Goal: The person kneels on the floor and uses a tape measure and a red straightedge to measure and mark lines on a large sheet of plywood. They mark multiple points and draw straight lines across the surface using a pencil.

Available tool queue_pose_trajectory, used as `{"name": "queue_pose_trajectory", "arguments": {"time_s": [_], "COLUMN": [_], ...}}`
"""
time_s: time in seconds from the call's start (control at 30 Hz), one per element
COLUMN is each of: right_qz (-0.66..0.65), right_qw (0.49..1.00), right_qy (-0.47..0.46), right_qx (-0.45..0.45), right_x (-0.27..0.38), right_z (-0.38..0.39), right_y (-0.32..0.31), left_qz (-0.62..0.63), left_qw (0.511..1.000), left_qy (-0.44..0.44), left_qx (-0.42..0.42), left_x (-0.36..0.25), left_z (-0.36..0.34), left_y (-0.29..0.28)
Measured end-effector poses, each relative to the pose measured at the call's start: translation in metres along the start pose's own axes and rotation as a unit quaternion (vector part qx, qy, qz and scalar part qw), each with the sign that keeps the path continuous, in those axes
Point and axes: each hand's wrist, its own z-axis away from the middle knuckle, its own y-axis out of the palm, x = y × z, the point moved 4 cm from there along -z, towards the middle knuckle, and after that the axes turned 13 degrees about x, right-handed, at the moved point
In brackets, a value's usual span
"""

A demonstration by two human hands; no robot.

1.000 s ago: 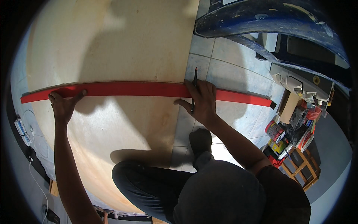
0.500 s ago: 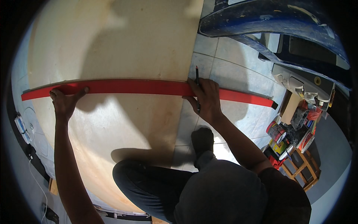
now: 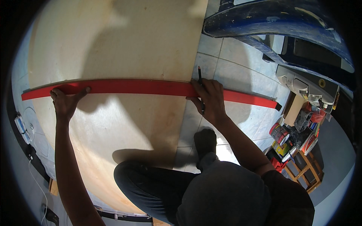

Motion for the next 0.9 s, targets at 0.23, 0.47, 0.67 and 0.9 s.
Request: {"name": "queue_pose_trajectory", "arguments": {"time_s": [0.23, 0.47, 0.67, 0.9], "right_qz": [-0.004, -0.031, -0.327, -0.467], "right_qw": [1.000, 1.000, 0.937, 0.876], "right_qy": [0.015, 0.001, 0.072, -0.099], "right_qx": [0.007, 0.001, -0.096, 0.074], "right_x": [-0.001, -0.003, 0.014, 0.166], "right_z": [-0.001, -0.005, -0.032, -0.222], "right_y": [-0.001, -0.007, -0.036, -0.003], "left_qz": [-0.022, 0.010, 0.054, -0.023], "left_qw": [1.000, 0.998, 0.996, 0.995], "left_qy": [0.001, 0.044, 0.059, -0.090], "left_qx": [-0.016, -0.034, 0.029, 0.039], "left_x": [0.000, 0.000, 0.029, -0.010], "left_z": [-0.002, -0.005, -0.009, 0.018], "left_y": [0.003, 0.005, 0.014, -0.015]}}
